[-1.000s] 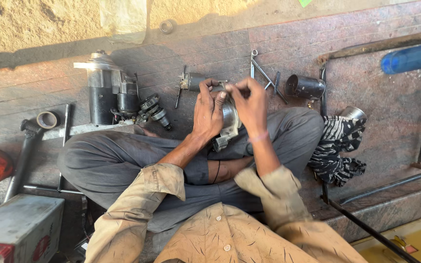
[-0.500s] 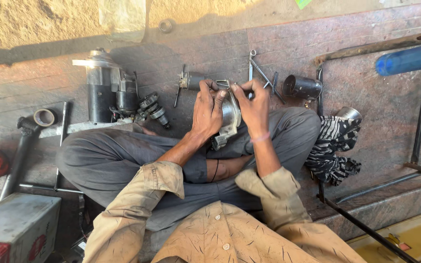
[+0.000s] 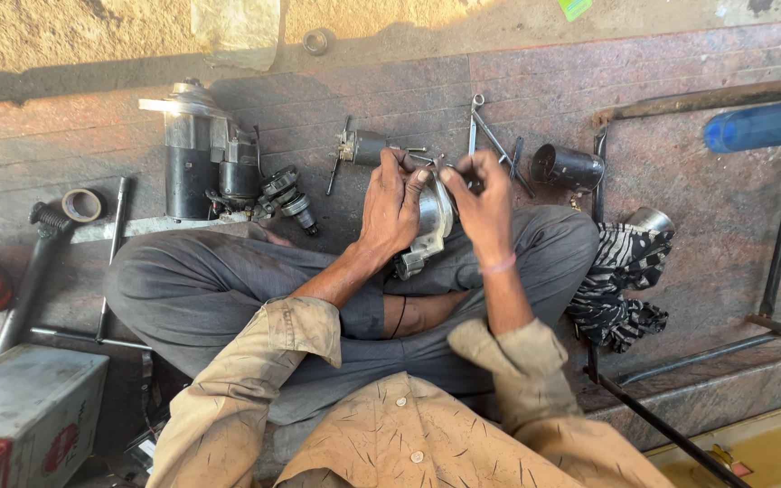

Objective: The person sits on the workshop floor and repairs a starter motor, handling its drive gear, housing and solenoid. They fit parts together by hand, use a spanner on the housing, and turn the assembly over while aligning components.

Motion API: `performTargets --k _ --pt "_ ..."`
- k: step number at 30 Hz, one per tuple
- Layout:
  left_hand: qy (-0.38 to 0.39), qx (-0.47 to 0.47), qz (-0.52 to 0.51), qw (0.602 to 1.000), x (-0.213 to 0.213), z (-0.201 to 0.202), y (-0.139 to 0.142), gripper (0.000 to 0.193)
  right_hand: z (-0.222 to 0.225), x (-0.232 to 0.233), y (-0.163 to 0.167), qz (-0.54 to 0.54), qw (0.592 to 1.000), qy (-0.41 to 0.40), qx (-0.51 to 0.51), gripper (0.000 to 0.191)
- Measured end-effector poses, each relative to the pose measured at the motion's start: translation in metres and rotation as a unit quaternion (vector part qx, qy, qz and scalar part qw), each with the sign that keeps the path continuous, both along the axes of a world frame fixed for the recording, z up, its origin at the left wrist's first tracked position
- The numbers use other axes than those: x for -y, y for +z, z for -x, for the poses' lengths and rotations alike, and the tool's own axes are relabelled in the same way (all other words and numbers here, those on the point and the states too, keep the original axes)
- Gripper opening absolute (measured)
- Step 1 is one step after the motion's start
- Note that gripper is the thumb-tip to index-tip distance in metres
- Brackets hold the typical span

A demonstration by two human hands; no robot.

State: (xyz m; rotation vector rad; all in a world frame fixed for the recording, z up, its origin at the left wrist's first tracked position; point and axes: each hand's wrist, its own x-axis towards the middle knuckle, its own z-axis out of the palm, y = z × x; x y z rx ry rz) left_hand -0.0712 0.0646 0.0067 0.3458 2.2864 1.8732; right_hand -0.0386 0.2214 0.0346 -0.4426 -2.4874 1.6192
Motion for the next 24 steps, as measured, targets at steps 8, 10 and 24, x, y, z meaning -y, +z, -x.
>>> performTargets --k 8,10,24 --pt "0.001 -0.013 0.011 1.000 -0.001 -0.001 -0.004 0.041 0.003 0.002 0.006 -0.023 0.999 0.031 0.009 0.015" --pt "-0.001 0.009 0.013 1.000 -0.001 -0.001 -0.004 0.042 -0.012 0.007 0.013 -0.047 0.999 0.010 0.010 0.015" --pt "0.003 -0.004 0.029 1.000 0.000 0.000 0.000 0.042 0.012 0.019 0.011 -0.091 0.992 0.041 -0.083 0.011"
